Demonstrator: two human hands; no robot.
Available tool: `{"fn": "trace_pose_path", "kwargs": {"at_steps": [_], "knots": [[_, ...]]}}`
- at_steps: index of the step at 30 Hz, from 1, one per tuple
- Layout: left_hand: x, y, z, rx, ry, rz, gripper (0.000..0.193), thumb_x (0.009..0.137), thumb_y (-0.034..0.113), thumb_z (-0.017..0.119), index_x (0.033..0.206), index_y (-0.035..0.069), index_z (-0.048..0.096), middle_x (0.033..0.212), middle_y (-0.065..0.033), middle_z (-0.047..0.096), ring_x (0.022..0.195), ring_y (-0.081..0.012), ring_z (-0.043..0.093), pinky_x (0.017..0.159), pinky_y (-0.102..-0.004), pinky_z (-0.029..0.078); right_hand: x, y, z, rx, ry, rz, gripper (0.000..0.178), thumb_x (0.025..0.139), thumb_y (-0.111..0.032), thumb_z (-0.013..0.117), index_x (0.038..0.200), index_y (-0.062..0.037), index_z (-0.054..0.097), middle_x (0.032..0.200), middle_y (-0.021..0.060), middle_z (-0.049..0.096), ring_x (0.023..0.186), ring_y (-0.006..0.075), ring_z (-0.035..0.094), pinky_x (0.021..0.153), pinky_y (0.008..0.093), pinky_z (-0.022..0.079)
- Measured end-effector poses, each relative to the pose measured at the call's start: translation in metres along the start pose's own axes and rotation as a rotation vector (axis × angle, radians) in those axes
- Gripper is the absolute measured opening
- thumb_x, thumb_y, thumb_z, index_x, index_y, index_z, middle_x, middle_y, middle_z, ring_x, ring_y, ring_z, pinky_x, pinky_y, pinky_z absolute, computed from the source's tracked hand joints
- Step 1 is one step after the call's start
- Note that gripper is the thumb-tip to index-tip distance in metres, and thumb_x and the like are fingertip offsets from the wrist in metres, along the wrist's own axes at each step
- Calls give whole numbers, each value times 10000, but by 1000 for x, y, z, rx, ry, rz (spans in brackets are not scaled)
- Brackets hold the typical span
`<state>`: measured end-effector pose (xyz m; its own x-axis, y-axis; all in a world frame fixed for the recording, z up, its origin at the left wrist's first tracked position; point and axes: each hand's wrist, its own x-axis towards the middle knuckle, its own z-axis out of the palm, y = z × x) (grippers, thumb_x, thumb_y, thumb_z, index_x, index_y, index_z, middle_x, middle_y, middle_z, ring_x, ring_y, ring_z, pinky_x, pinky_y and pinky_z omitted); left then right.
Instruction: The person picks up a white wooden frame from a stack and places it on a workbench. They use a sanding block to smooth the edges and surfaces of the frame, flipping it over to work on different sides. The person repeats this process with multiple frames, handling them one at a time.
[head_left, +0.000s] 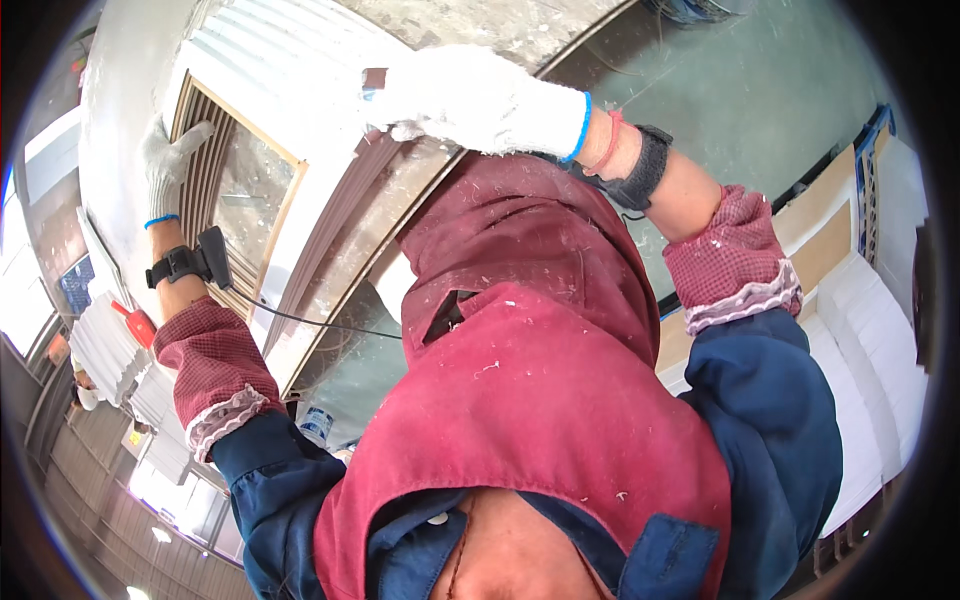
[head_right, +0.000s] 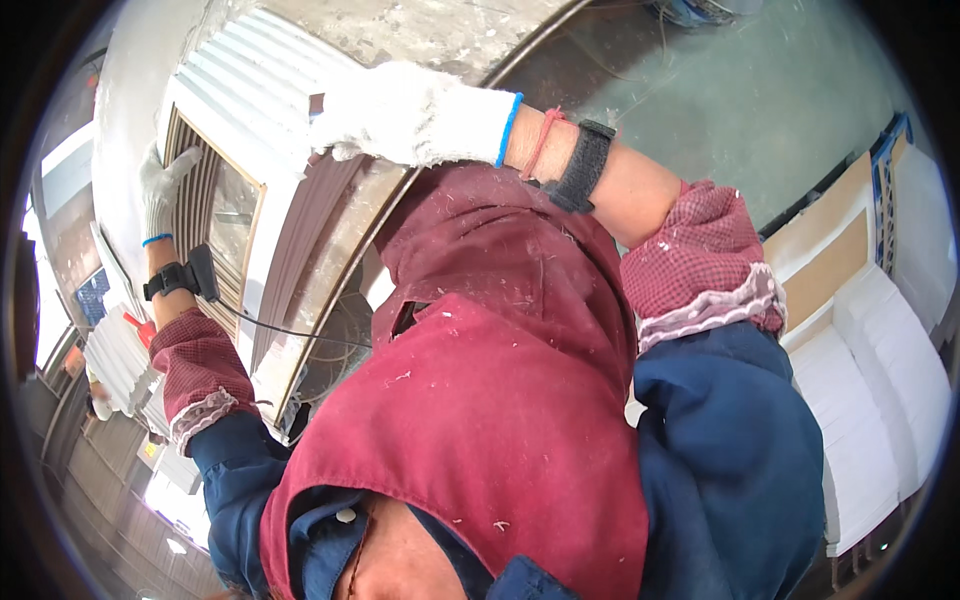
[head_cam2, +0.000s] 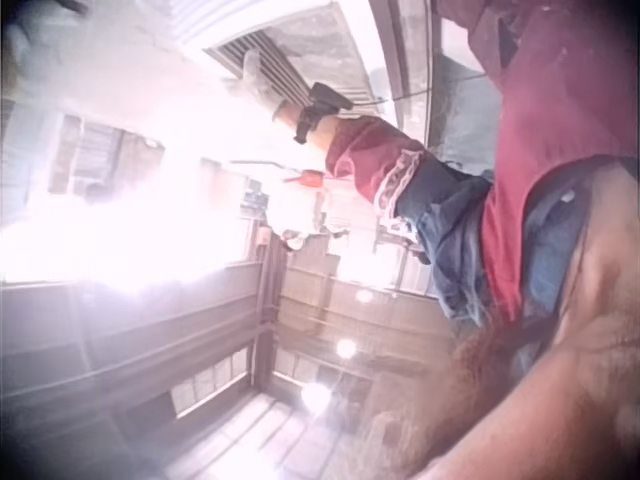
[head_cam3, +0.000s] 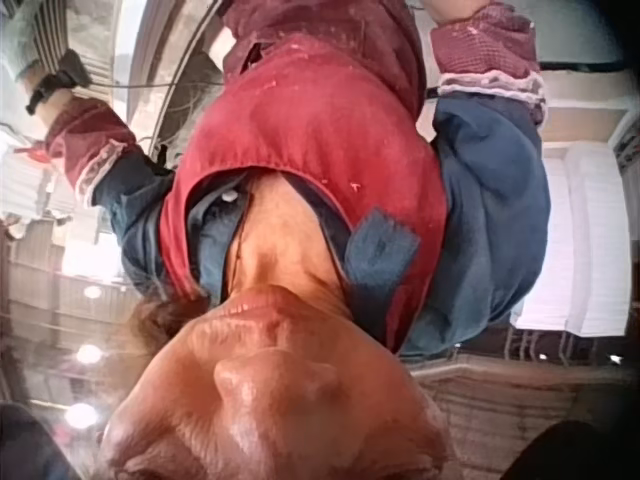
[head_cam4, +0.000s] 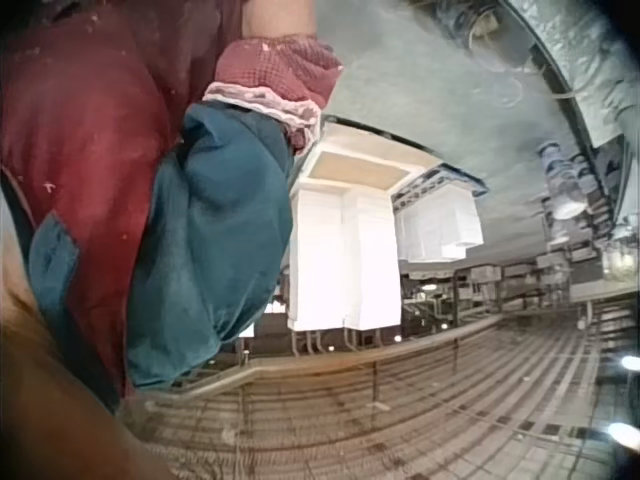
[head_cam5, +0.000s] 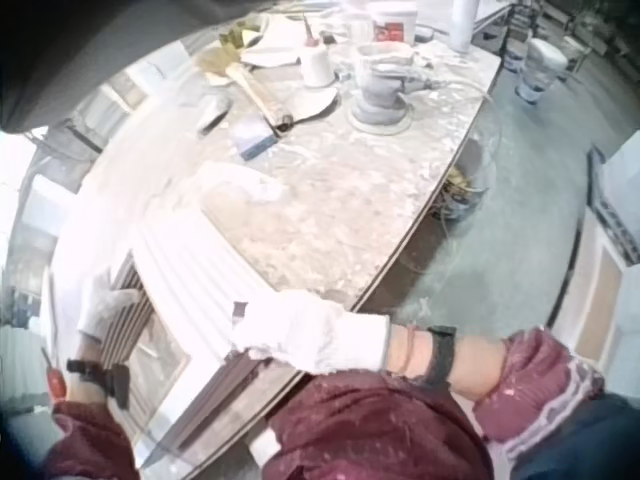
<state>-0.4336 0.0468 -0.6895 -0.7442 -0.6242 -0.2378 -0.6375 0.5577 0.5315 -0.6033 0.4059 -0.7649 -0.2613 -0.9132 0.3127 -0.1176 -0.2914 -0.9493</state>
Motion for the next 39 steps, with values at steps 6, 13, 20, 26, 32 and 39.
{"fn": "trace_pose_path", "kwargs": {"at_steps": [6,13,20,26,32,39], "knots": [[-1,6,1,21,14,-90,464,725,202,757,1099,-34,615,894,-130,689,739,-182,660,671,-302,530,43,11,-15,-351,-105,-39,303,901,-309,579,1163,-169,638,1015,82,661,893,244,635,808,334,511],[-1,-1,-3,236,41,-30,537,710,335,748,1103,-10,627,899,-147,698,762,-200,666,726,-311,518,49,1,1,-514,-150,-197,264,936,-214,550,1171,-122,627,1000,71,650,816,213,618,733,341,501],[-3,-3,-3,361,67,-5,574,707,404,730,1115,14,631,917,-161,701,787,-236,680,745,-341,520,53,5,17,-460,-18,-369,174,842,-139,524,958,-114,652,774,80,616,720,260,626,640,370,501],[-3,4,-4,367,46,-19,575,706,405,735,1127,28,628,895,-154,703,775,-224,680,734,-330,522,63,4,13,-484,-44,-295,197,853,-163,545,1011,-131,658,881,64,625,827,264,621,715,380,505],[-9,5,-3,366,61,-24,561,728,402,721,1144,37,621,925,-147,701,780,-207,678,757,-319,519,42,-11,34,-188,-129,-258,239,861,-116,620,1087,-41,647,1018,98,617,911,201,632,785,306,506],[-4,-1,1,377,112,39,578,739,384,710,1164,9,602,921,-159,697,753,-217,684,729,-309,533,79,-22,40,-512,-133,-236,144,814,-203,589,876,-119,689,848,79,647,887,291,598,802,410,447]]}}
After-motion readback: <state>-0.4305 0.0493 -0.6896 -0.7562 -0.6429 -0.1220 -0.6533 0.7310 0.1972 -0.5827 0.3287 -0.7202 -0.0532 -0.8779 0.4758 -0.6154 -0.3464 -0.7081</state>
